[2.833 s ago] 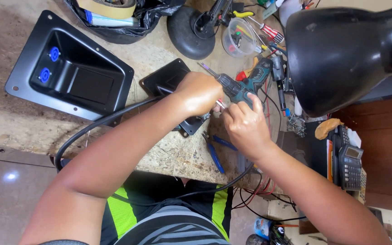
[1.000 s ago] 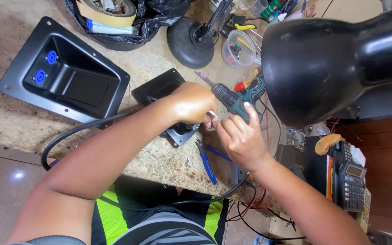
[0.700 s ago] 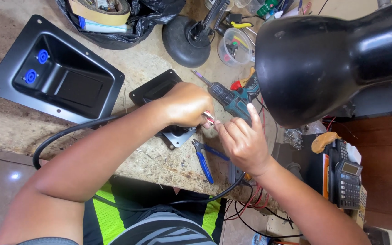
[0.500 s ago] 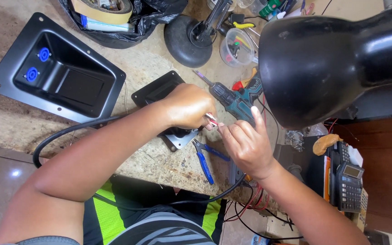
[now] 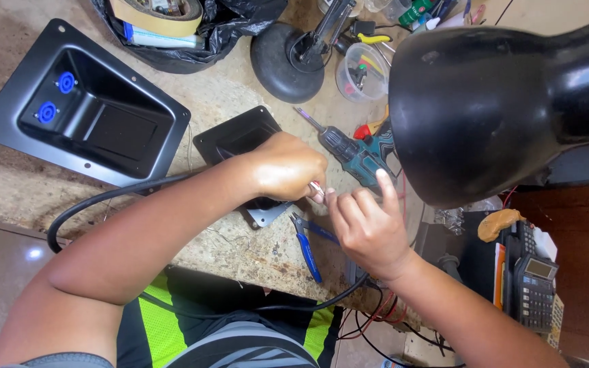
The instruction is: Soldering electrical wires to the terminals of a plastic mounting plate on a repair bench.
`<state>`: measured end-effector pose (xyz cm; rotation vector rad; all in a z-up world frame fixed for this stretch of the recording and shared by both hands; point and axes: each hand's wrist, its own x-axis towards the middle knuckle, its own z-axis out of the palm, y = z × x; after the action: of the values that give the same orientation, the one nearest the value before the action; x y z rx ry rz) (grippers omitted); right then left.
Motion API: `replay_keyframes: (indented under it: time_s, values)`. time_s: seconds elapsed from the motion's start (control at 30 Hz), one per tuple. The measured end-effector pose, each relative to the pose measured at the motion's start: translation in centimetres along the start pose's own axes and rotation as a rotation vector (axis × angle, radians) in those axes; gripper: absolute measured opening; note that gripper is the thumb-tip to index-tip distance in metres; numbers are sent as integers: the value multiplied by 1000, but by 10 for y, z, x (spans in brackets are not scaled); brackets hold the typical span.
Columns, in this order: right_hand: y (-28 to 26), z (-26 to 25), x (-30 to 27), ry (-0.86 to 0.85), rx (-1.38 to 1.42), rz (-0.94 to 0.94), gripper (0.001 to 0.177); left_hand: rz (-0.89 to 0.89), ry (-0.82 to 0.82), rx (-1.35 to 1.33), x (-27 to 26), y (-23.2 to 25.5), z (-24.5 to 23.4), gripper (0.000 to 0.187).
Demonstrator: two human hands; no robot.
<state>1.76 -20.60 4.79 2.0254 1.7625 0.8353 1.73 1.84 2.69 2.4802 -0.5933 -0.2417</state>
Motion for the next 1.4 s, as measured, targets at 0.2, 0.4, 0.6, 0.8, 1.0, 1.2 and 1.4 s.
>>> replay_keyframes:
  time_s: [0.2, 0.4, 0.6, 0.8, 1.0, 1.2, 1.4]
  values:
    - [7, 3, -6, 78, 130, 9, 11, 100, 57, 42, -16, 4, -9, 25]
    - [9, -8, -12, 91, 175, 27, 12, 119, 92, -4, -15, 5, -5, 26]
    - [13, -19, -12, 105, 219, 42, 14, 138, 102, 7, -12, 7, -2, 24]
    - [19, -39, 0, 103, 420, 66, 15, 189, 102, 44, 0, -2, 22, 26]
    - [27, -67, 16, 13, 13, -27, 19, 36, 2, -82, -19, 30, -21, 19]
    - [31, -118, 21, 42, -21, -225, 10, 215, -21, -152, -69, 69, -44, 30]
    - [7, -134, -20, 170, -63, -479, 27, 322, -16, -227, -135, 110, -39, 28]
